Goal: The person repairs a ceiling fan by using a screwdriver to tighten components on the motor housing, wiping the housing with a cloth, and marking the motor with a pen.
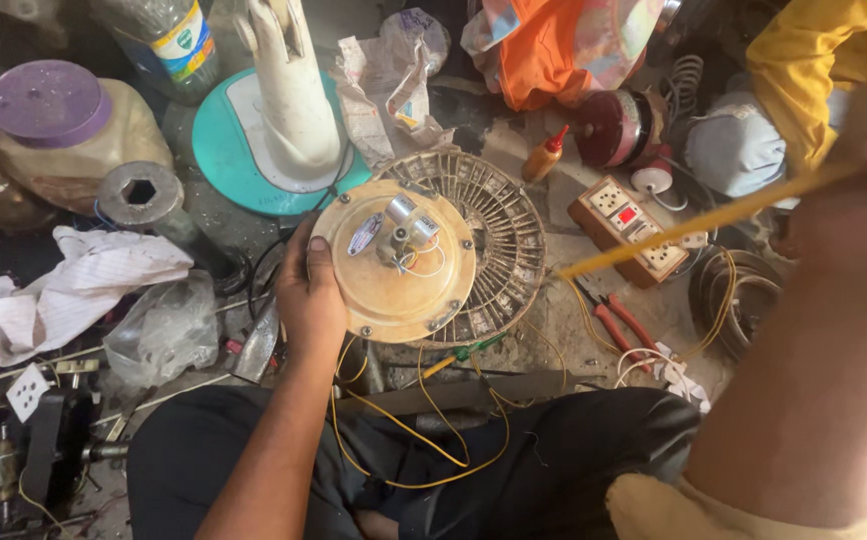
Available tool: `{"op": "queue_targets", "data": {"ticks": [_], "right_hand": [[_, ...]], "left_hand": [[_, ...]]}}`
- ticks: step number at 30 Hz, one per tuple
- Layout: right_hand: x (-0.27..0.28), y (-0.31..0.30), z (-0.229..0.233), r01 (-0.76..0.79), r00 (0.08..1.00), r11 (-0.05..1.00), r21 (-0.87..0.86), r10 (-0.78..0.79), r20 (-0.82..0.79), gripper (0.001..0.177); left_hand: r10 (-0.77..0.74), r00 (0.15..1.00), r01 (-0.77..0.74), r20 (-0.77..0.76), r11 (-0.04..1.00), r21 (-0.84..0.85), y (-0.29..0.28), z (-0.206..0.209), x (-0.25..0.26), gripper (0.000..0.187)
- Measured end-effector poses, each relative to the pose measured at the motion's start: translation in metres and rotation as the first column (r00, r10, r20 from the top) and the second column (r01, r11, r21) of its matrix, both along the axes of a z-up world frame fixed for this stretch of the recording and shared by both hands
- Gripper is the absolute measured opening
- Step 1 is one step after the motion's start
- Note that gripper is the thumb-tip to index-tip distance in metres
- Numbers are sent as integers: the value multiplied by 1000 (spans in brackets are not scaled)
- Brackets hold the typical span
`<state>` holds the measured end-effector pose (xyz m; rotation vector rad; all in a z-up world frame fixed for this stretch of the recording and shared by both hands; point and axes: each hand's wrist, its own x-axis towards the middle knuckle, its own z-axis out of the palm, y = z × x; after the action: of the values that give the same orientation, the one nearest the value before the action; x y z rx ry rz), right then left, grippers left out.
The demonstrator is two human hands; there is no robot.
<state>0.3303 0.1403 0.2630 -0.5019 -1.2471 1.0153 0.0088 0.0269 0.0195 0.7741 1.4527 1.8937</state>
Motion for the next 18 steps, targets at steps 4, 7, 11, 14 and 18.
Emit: {"op": "queue_targets", "data": {"ticks": [4, 7, 11, 14, 18], "right_hand": [[-10, 2, -1, 22, 1000, 999, 44, -21, -22, 27], [-25, 4, -8, 54, 998, 996, 73, -52, -36, 26], [-38, 7, -14, 91, 996, 991, 101, -88, -35, 24], [-43, 9, -15, 113, 993, 986, 122, -109, -38, 23], [-48, 10, -17, 132, 991, 981, 145, -128, -36, 22]], "left_hand": [[-1, 999, 0, 42, 1000, 18, 1, 0, 1, 39], [-3, 999, 2, 48, 1000, 26, 1, 0, 1, 38], [5, 1000, -5, 29, 1000, 2, 1, 1, 0, 37], [-14, 999, 12, 51, 999, 35, 1, 2, 0, 37], [-16, 999, 14, 36, 998, 57, 1, 2, 0, 38]]}}
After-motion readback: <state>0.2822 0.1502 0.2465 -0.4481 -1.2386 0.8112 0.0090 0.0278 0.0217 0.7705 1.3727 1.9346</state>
